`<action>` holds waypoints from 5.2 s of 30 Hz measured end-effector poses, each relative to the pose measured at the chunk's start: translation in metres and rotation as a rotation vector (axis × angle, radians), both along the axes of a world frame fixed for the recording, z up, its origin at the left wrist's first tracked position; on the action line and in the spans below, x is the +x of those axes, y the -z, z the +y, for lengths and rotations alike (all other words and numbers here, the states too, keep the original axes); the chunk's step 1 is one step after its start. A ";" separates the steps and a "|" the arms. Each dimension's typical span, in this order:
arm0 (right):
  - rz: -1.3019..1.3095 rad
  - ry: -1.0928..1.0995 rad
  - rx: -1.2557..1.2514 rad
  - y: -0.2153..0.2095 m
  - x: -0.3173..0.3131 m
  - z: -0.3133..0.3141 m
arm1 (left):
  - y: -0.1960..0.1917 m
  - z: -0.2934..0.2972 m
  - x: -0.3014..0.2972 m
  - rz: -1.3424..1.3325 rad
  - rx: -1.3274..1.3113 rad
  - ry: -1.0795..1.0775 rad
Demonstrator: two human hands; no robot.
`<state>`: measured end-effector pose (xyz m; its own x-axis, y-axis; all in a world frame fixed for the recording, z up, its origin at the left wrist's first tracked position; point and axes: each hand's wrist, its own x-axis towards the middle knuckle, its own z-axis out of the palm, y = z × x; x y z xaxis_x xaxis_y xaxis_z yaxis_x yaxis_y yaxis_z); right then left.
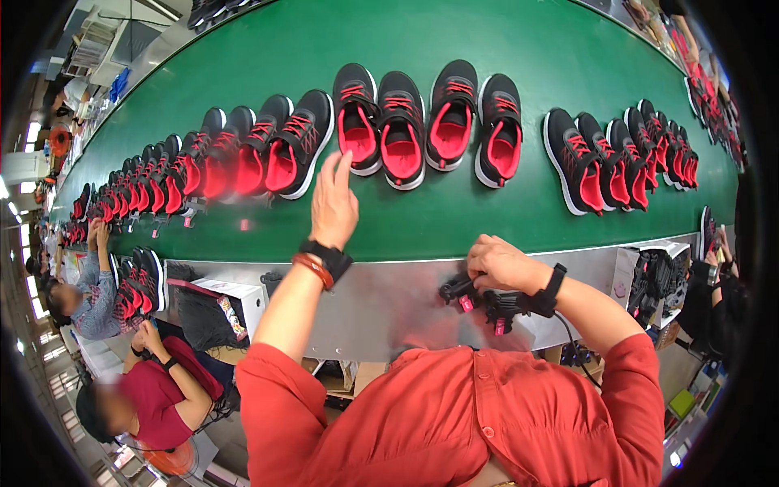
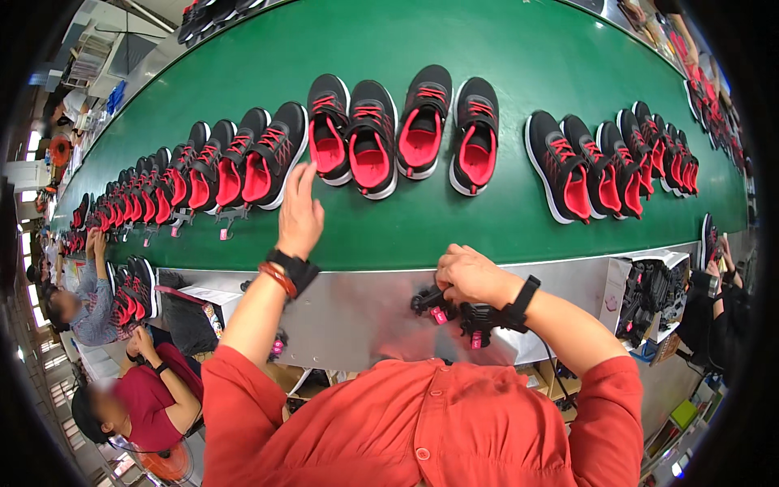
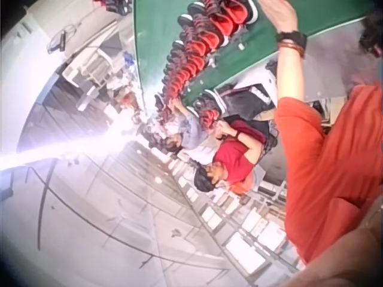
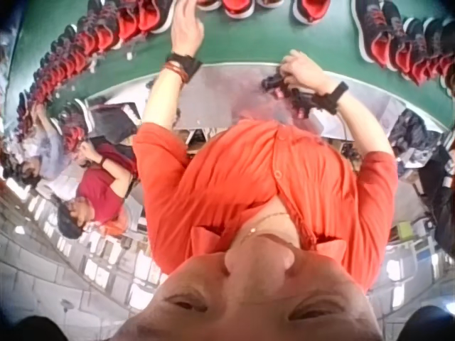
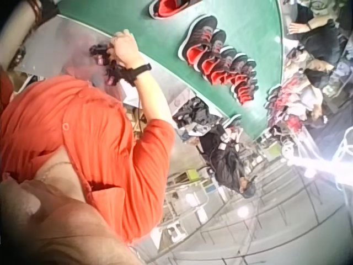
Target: The recorder is attaching plastic tags and labels to running shoes as they move along a conveyor belt.
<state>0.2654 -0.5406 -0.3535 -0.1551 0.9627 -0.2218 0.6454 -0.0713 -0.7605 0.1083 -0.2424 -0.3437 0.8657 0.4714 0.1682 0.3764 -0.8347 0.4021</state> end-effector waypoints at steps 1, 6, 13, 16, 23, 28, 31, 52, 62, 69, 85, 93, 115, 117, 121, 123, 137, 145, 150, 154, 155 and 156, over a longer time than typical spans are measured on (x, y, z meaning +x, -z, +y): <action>0.086 0.012 -0.052 -0.006 0.003 0.005 | -0.004 0.015 0.008 0.018 0.049 0.005; 0.529 0.350 -0.287 -0.038 0.002 0.068 | 0.033 0.070 0.013 0.065 -0.200 0.175; 0.878 0.726 -0.371 -0.038 -0.028 0.149 | 0.032 0.067 0.013 -0.014 -0.295 0.236; 1.002 0.868 -0.312 -0.020 -0.045 0.166 | 0.031 0.067 0.012 -0.023 -0.285 0.228; 1.115 1.025 -0.234 -0.003 -0.076 0.182 | 0.038 0.075 0.012 -0.023 -0.288 0.274; 1.240 1.074 -0.247 -0.007 -0.088 0.191 | 0.034 0.085 0.011 0.013 -0.301 0.286; 1.280 1.046 -0.286 -0.014 -0.094 0.197 | 0.032 0.093 0.012 0.044 -0.322 0.321; -0.126 0.303 0.061 0.031 0.020 0.174 | -0.007 0.087 0.020 0.481 0.003 0.465; -0.591 0.184 0.205 -0.018 0.007 0.223 | 0.015 0.129 -0.012 0.300 -0.198 0.458; -0.567 0.206 0.344 0.004 0.018 0.221 | 0.009 0.112 0.004 0.438 -0.357 0.300; -0.583 0.162 0.378 0.005 0.024 0.225 | 0.007 0.102 -0.003 0.404 -0.358 0.206; -0.613 0.142 0.353 0.005 0.026 0.226 | 0.001 0.091 0.006 0.471 -0.394 0.126; -0.381 0.279 0.344 0.044 0.017 0.226 | 0.033 0.084 -0.020 0.112 -0.476 0.251; -0.420 0.275 0.365 0.050 0.015 0.215 | 0.043 0.076 -0.021 0.289 -0.172 0.432; -0.371 0.311 0.583 0.010 0.014 0.197 | -0.005 0.063 -0.018 0.559 -0.104 0.336; -0.316 0.279 0.608 -0.008 0.017 0.174 | -0.030 0.060 -0.026 0.580 0.022 0.286; -0.327 0.300 -0.028 0.007 0.062 -0.097 | 0.025 -0.042 0.105 0.351 0.196 0.469; -0.432 0.101 0.109 0.023 0.034 -0.108 | 0.060 -0.040 0.124 0.318 0.347 0.446; -0.439 0.108 -0.006 0.048 0.038 -0.107 | 0.054 -0.077 0.134 0.209 -0.024 0.413; -0.162 0.285 0.030 0.033 0.051 -0.103 | 0.048 -0.064 0.121 0.115 -0.092 0.471; -0.006 0.359 -0.029 0.028 0.054 -0.097 | 0.049 -0.057 0.116 0.028 -0.053 0.490; 0.149 0.437 -0.091 0.021 0.055 -0.087 | 0.050 -0.054 0.112 0.000 -0.043 0.458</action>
